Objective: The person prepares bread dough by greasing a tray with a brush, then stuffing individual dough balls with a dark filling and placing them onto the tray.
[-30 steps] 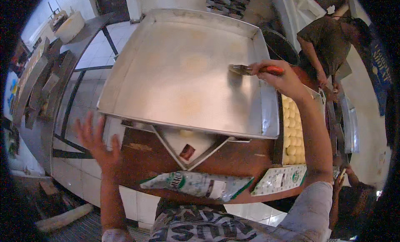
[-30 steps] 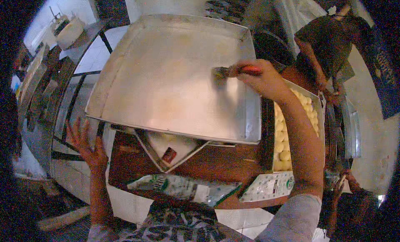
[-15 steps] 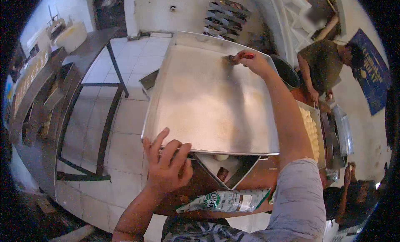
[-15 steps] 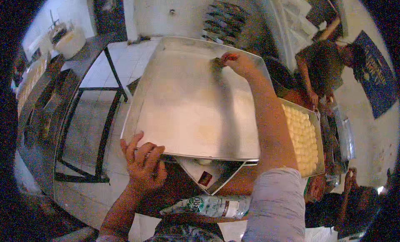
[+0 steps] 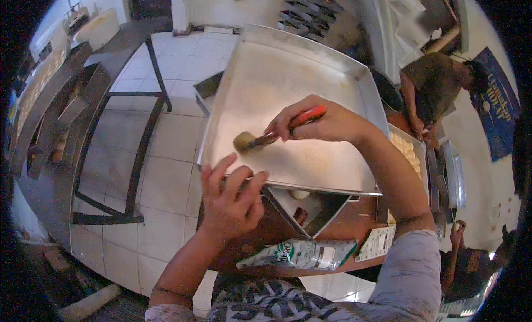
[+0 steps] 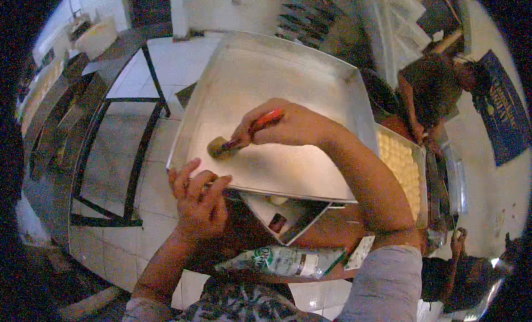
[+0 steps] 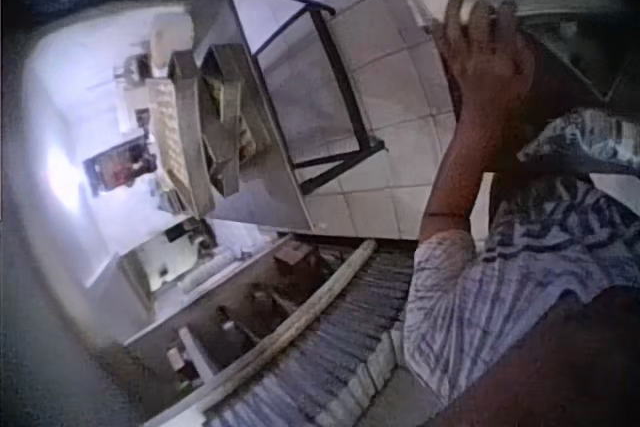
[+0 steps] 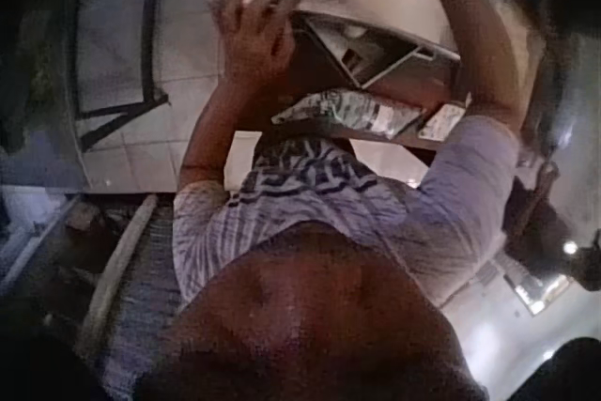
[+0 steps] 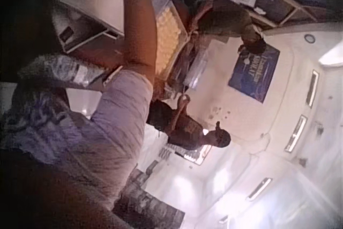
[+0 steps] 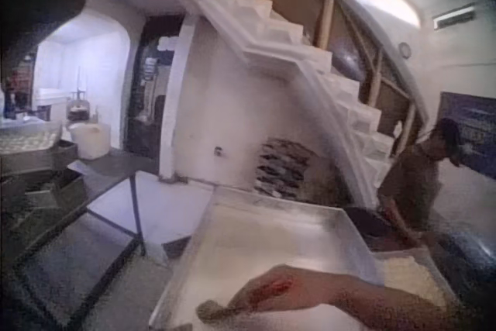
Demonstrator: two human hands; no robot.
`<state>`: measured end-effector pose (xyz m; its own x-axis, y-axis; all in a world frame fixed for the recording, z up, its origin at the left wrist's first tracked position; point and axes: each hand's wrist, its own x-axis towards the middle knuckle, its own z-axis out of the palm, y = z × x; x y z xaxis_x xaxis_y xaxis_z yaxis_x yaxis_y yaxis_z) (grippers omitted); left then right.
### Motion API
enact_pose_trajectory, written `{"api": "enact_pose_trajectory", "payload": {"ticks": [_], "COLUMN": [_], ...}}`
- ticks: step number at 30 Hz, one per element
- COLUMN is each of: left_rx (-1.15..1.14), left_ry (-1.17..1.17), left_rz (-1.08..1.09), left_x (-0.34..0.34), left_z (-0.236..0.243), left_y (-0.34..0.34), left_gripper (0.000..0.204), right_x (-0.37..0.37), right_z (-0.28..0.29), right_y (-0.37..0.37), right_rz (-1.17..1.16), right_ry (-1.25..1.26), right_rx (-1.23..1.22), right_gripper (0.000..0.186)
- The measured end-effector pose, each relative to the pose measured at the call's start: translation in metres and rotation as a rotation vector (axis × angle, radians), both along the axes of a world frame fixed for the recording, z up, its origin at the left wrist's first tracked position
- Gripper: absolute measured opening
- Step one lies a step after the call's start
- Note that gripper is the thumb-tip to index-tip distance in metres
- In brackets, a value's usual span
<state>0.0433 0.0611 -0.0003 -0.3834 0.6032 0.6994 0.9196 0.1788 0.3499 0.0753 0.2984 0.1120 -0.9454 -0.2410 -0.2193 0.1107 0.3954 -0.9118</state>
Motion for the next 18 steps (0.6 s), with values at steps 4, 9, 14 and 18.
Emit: {"api": "enact_pose_trajectory", "payload": {"ticks": [4, 9, 14, 18], "left_rx": [-0.025, -0.03, -0.056, -0.105], "left_ry": [0.073, 0.117, 0.189, 0.151], "left_rz": [0.059, 0.147, 0.194, 0.303], "left_x": [0.005, 0.013, 0.016, 0.028], "left_z": [-0.001, -0.004, -0.007, -0.004], "left_y": [0.008, 0.009, 0.012, 0.019], "left_gripper": [0.033, 0.026, 0.024, 0.027], "right_x": [0.04, 0.134, 0.195, 0.194], "right_z": [0.016, 0.064, 0.029, -0.066], "right_y": [0.031, 0.154, 0.322, 0.423], "right_rz": [0.028, -0.724, -1.217, -1.25], "right_ry": [-0.071, 0.644, 0.816, 0.547], "right_rx": [-0.018, -0.407, 0.101, 0.535], "right_gripper": [0.011, 0.016, 0.012, 0.02]}}
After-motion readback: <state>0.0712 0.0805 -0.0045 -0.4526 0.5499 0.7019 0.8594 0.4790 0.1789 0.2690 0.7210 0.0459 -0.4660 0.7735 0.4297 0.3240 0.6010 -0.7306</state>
